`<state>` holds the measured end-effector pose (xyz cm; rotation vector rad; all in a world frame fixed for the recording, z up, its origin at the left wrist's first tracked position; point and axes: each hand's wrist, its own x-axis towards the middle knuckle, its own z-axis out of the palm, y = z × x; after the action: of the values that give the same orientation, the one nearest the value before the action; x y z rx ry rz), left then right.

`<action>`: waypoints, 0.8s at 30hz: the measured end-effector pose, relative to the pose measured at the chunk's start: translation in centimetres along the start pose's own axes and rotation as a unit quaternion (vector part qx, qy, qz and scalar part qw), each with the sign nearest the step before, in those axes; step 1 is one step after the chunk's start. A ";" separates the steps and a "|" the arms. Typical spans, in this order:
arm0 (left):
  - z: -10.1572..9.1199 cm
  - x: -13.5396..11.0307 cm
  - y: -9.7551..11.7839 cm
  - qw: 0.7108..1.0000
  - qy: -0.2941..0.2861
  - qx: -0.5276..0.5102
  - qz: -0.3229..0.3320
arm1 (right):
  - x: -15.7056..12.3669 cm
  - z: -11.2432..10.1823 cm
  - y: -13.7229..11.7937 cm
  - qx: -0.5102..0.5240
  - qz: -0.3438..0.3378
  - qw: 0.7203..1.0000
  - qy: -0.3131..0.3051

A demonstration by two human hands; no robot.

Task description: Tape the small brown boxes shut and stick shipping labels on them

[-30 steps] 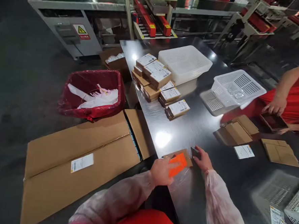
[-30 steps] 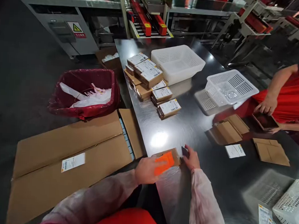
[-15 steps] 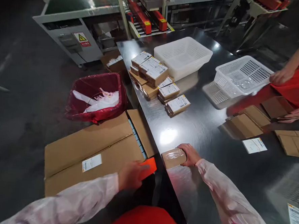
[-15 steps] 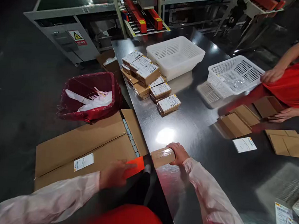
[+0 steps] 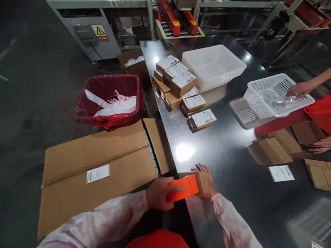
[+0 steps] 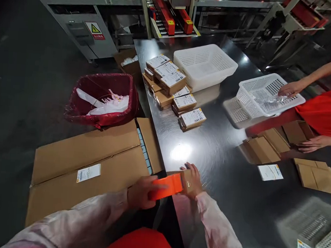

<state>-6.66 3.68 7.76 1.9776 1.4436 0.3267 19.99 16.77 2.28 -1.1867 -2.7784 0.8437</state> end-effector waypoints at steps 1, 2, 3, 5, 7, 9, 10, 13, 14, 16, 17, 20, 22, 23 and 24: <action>-0.5 1.4 1.1 1.000 0.001 0.002 -0.008 | -0.5 -0.5 0.6 -0.007 0.035 0.999 0.011; -0.8 2.9 2.1 1.000 0.004 0.001 -0.014 | -0.8 -1.0 1.1 -0.007 0.061 0.998 0.017; -1.1 4.2 2.9 1.000 0.006 -0.001 -0.017 | -0.9 -1.3 1.4 -0.002 0.072 0.997 0.011; -1.4 6.1 4.1 1.000 0.009 -0.002 -0.017 | -0.4 -1.6 1.1 0.013 0.049 0.998 -0.025; -1.9 6.4 4.4 1.000 0.001 0.005 -0.021 | 0.9 -1.5 0.0 0.029 -0.001 0.998 -0.060; -2.7 5.2 3.6 0.999 -0.026 0.021 -0.034 | 2.3 -1.2 -0.9 0.042 -0.029 0.997 -0.066; -3.1 4.0 2.8 0.998 -0.049 0.030 -0.041 | 2.9 -1.1 -1.3 0.047 -0.036 0.996 -0.062; -4.3 -0.4 0.1 0.988 -0.105 0.065 -0.095 | 3.6 -1.0 -1.4 0.049 -0.047 0.996 -0.059; -4.5 -1.7 -0.6 0.984 -0.117 0.073 -0.116 | 3.6 -0.9 -1.2 0.044 -0.046 0.996 -0.062; -4.4 -3.4 -1.5 0.977 -0.130 0.080 -0.146 | 3.6 -0.8 -0.8 0.032 -0.043 0.996 -0.069; -4.3 -3.7 -1.6 0.976 -0.134 0.081 -0.148 | 3.6 -0.7 -0.7 0.026 -0.043 0.996 -0.072; -3.4 -3.1 -1.0 0.977 -0.142 0.090 -0.129 | 3.7 -0.5 -0.4 0.016 -0.043 0.996 -0.073; -2.8 -2.4 -0.5 0.977 -0.152 0.095 -0.117 | 3.9 -0.5 -0.3 0.013 -0.042 0.996 -0.080; -2.5 -2.2 -0.4 0.976 -0.157 0.094 -0.116 | 4.1 -0.6 -0.3 0.013 -0.042 0.996 -0.084; -2.2 -2.3 -0.4 0.977 -0.158 0.090 -0.114 | 4.2 -0.7 -0.3 0.015 -0.043 0.995 -0.087</action>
<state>-8.95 2.47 9.59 1.8733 1.5086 -0.2196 16.95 19.76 2.17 -1.0258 -2.9159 1.0240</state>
